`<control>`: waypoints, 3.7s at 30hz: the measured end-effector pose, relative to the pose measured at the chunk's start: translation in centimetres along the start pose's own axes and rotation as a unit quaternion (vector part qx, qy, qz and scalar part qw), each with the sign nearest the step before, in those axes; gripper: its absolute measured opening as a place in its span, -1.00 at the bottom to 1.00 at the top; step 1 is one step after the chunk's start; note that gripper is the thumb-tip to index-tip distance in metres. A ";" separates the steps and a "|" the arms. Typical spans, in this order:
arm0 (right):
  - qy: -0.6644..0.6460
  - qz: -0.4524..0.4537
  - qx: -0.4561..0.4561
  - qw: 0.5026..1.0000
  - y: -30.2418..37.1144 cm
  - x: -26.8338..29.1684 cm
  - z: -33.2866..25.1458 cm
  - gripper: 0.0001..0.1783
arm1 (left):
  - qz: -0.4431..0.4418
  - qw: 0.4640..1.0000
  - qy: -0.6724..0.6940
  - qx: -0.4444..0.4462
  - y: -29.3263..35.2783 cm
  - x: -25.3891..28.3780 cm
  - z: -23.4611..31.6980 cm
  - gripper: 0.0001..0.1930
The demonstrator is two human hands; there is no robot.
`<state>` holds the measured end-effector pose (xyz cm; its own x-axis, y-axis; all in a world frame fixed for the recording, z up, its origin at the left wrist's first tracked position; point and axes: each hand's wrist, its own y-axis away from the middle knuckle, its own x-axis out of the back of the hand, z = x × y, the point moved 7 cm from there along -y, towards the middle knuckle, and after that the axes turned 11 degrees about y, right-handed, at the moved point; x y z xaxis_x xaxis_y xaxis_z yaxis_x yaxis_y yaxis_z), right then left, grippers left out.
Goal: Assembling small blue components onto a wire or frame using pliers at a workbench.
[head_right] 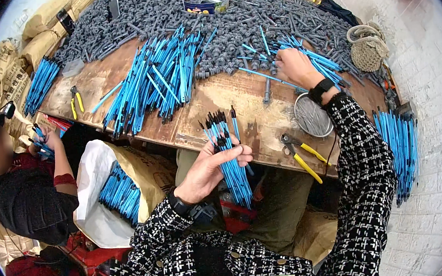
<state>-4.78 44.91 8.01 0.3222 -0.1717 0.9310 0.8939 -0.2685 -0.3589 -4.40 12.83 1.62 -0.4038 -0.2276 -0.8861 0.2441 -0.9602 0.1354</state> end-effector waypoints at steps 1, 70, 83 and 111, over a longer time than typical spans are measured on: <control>0.033 -0.039 -0.007 0.999 -0.6 -1.3 0.4 -0.76 | 0.006 1.000 0.015 0.003 0.0 -0.2 0.5 -0.72; -0.101 -0.205 -0.235 0.945 15.7 0.7 4.5 -0.72 | -0.047 0.971 -0.233 0.011 1.3 -1.3 -3.2 -0.53; -0.118 0.073 -0.155 0.978 16.6 6.4 1.3 -0.83 | -0.108 0.970 -0.216 0.023 2.4 -1.2 -4.2 -0.61; -0.303 -0.045 -0.044 0.951 23.8 8.5 -18.7 -0.50 | -0.008 0.953 -0.272 0.134 4.7 3.0 -7.8 -0.68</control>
<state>13.36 19.33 6.10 0.3896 0.4270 0.8160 0.9055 -0.3393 -0.2548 2.36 8.90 -3.89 -0.8210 -0.1926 -0.5375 0.0296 -0.9545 0.2967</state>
